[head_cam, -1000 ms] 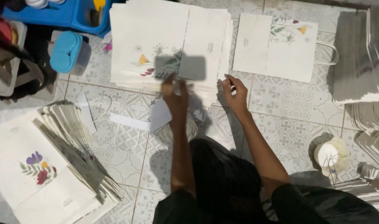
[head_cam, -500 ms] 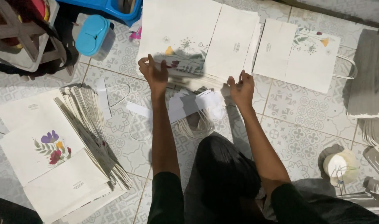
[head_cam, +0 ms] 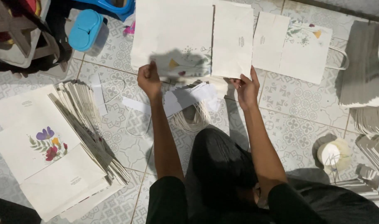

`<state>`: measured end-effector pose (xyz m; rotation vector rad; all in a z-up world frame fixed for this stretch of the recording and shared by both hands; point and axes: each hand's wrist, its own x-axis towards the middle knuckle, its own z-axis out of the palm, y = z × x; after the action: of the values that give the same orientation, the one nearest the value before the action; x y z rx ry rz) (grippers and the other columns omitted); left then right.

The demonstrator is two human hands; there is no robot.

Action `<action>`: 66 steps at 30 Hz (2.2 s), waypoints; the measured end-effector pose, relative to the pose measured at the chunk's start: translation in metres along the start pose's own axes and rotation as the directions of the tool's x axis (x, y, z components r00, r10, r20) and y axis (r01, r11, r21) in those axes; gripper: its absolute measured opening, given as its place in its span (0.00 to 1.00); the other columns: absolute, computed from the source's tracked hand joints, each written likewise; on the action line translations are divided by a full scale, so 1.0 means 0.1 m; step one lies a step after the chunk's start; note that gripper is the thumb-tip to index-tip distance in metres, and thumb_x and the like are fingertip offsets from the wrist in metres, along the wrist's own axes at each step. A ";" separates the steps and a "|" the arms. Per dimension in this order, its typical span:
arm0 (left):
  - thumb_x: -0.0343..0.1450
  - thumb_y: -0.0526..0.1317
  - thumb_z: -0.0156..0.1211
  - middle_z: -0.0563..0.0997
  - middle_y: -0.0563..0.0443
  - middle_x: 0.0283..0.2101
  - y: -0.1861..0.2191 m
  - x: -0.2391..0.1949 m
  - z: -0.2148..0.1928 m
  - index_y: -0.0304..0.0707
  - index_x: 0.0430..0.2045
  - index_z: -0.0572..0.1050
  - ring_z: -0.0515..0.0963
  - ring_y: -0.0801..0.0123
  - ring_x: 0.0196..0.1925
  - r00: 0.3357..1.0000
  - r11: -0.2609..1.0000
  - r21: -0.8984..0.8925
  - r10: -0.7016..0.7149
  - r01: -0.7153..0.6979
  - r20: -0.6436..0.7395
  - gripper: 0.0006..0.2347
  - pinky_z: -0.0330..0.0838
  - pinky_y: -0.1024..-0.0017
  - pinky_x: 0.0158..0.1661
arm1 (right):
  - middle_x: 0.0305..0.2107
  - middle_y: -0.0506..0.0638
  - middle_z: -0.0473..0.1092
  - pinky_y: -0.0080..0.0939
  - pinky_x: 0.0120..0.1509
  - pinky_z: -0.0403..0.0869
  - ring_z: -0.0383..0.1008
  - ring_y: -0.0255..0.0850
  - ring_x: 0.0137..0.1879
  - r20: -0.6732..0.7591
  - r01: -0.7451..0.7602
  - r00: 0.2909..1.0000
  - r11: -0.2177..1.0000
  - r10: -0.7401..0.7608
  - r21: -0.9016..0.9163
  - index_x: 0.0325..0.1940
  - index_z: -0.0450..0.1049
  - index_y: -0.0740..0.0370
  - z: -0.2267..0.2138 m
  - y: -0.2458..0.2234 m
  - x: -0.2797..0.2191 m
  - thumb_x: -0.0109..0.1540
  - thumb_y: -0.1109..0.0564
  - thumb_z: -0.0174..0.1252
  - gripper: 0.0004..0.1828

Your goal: The person sits on the floor and assembles paper bags by applying glue to paper strips and attaching them to the bag body. They press the glued areas to secure the handles and stack the finished bags.

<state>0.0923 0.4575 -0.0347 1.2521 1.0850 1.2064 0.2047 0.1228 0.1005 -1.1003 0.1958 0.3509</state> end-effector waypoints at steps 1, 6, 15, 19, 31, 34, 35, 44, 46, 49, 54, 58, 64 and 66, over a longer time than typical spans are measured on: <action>0.67 0.41 0.74 0.64 0.64 0.23 0.06 -0.16 -0.12 0.47 0.24 0.80 0.67 0.78 0.25 1.000 1.000 0.001 -0.002 0.002 0.012 0.06 0.66 0.71 0.30 | 0.35 0.56 0.72 0.50 0.58 0.89 0.78 0.39 0.35 -0.012 0.004 1.000 1.000 -0.004 0.003 0.76 0.60 0.55 -0.14 -0.05 -0.02 0.66 0.65 0.55 0.33; 0.70 0.36 0.68 0.74 0.48 0.29 1.42 -1.32 -0.59 0.20 0.57 0.68 0.72 0.74 0.24 0.861 0.941 -0.107 -0.242 0.320 0.448 0.23 0.68 0.74 0.29 | 0.48 0.57 0.70 0.62 0.66 0.82 0.80 0.46 0.51 0.055 -0.056 0.998 0.973 0.045 0.224 0.71 0.66 0.50 -0.78 -0.32 -0.08 0.64 0.60 0.58 0.30; 0.67 0.40 0.66 0.81 0.43 0.22 1.06 -2.58 -0.39 0.35 0.38 0.81 0.81 0.65 0.25 0.681 0.957 0.192 -0.288 0.216 0.673 0.10 0.72 0.66 0.32 | 0.60 0.69 0.55 0.66 0.64 0.79 0.68 0.58 0.61 -0.195 0.046 0.981 0.947 0.018 0.318 0.80 0.16 0.48 -1.99 -0.17 0.14 0.62 0.60 0.77 0.73; 0.70 0.34 0.62 0.80 0.32 0.27 1.18 -3.67 -0.29 0.26 0.39 0.75 0.86 0.52 0.29 0.585 0.898 0.071 -0.342 0.435 0.736 0.09 0.82 0.62 0.33 | 0.69 0.67 0.51 0.60 0.69 0.77 0.61 0.59 0.73 -0.251 0.014 0.968 0.984 0.031 0.177 0.82 0.20 0.44 -2.35 -0.16 -0.22 0.65 0.51 0.77 0.70; 0.73 0.39 0.65 0.79 0.46 0.21 0.67 -4.52 -0.11 0.41 0.29 0.80 0.81 0.56 0.25 0.264 0.957 -0.003 0.083 -0.290 0.961 0.05 0.76 0.69 0.25 | 0.58 0.72 0.65 0.54 0.47 0.82 0.71 0.59 0.63 -0.285 -0.211 0.958 0.741 0.028 -0.638 0.78 0.58 0.54 -4.07 -0.27 -0.78 0.57 0.59 0.74 0.48; 0.70 0.44 0.69 0.77 0.44 0.37 0.09 -4.24 -0.01 0.38 0.49 0.73 0.77 0.55 0.38 0.293 0.521 -0.087 0.601 -0.849 0.744 0.17 0.73 0.63 0.39 | 0.53 0.73 0.68 0.53 0.43 0.79 0.74 0.59 0.55 -0.245 -0.145 0.968 0.661 -0.061 -0.736 0.73 0.65 0.60 -4.32 -0.30 -0.82 0.58 0.65 0.65 0.38; 0.70 0.49 0.65 0.72 0.34 0.48 -0.06 -4.20 0.00 0.36 0.56 0.68 0.74 0.43 0.48 0.368 0.653 0.139 0.228 -0.744 0.901 0.24 0.74 0.49 0.43 | 0.51 0.67 0.70 0.52 0.45 0.79 0.75 0.56 0.54 -0.248 -0.154 0.967 0.633 -0.062 -0.759 0.70 0.68 0.56 -4.37 -0.29 -0.80 0.56 0.65 0.64 0.36; 0.47 0.34 0.76 0.62 0.33 0.52 -0.14 -4.39 -0.09 0.33 0.60 0.66 0.71 0.40 0.50 0.086 0.682 0.007 0.082 -0.732 0.993 0.41 0.69 0.54 0.52 | 0.56 0.71 0.67 0.67 0.61 0.74 0.70 0.67 0.63 -0.249 -0.228 0.968 0.318 -0.027 -0.920 0.73 0.62 0.66 -4.10 -0.52 -1.27 0.50 0.63 0.66 0.46; 0.46 0.31 0.79 0.62 0.31 0.53 -0.08 -4.39 -0.05 0.34 0.60 0.66 0.73 0.38 0.51 0.064 0.630 0.020 0.048 -0.777 0.997 0.43 0.69 0.54 0.54 | 0.59 0.74 0.63 0.70 0.66 0.72 0.66 0.70 0.67 -0.224 -0.207 0.974 0.306 -0.022 -0.929 0.74 0.60 0.67 -4.03 -0.55 -1.33 0.49 0.61 0.69 0.49; 0.52 0.29 0.80 0.61 0.25 0.60 -0.01 -4.37 0.03 0.32 0.60 0.67 0.74 0.35 0.59 0.120 0.620 0.138 -0.071 -0.773 0.990 0.39 0.73 0.49 0.59 | 0.60 0.77 0.61 0.72 0.69 0.69 0.63 0.74 0.68 -0.140 -0.092 0.983 0.339 -0.121 -0.936 0.73 0.61 0.71 -3.91 -0.58 -1.36 0.53 0.64 0.67 0.45; 0.58 0.29 0.78 0.58 0.26 0.63 0.04 -4.35 0.03 0.31 0.61 0.65 0.71 0.38 0.60 0.143 0.620 0.079 0.054 -0.781 0.988 0.36 0.73 0.49 0.60 | 0.56 0.77 0.64 0.72 0.67 0.71 0.65 0.76 0.65 0.018 0.134 0.946 0.340 -0.324 -0.931 0.67 0.67 0.78 -3.87 -0.50 -1.33 0.56 0.71 0.64 0.34; 0.62 0.29 0.75 0.57 0.27 0.66 -0.19 -4.31 0.09 0.31 0.63 0.66 0.68 0.39 0.64 0.177 0.654 0.120 0.022 -0.747 0.984 0.32 0.66 0.48 0.65 | 0.55 0.73 0.68 0.65 0.67 0.72 0.70 0.72 0.62 0.086 0.213 0.905 0.270 -0.416 -0.939 0.65 0.71 0.75 -4.00 -0.29 -1.17 0.55 0.71 0.65 0.32; 0.65 0.30 0.72 0.59 0.29 0.66 -0.29 -4.28 0.05 0.31 0.61 0.68 0.70 0.41 0.63 0.190 0.694 0.109 0.041 -0.711 0.981 0.28 0.66 0.47 0.66 | 0.59 0.66 0.67 0.63 0.69 0.69 0.69 0.67 0.64 0.075 0.171 0.906 0.197 -0.417 -0.965 0.65 0.74 0.63 -4.10 -0.14 -1.07 0.56 0.66 0.69 0.32; 0.64 0.35 0.74 0.58 0.26 0.66 -0.48 -4.26 0.05 0.31 0.61 0.68 0.71 0.37 0.62 0.155 0.750 0.039 0.085 -0.660 0.984 0.30 0.67 0.43 0.64 | 0.61 0.64 0.65 0.63 0.70 0.70 0.68 0.67 0.65 0.027 0.115 0.909 0.190 -0.415 -0.975 0.65 0.74 0.59 -4.13 -0.06 -1.06 0.56 0.65 0.69 0.32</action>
<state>0.0633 0.0360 -0.1058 2.3362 0.0068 0.1947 0.1160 -0.2692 -0.0435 -2.4588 -0.0504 -0.0677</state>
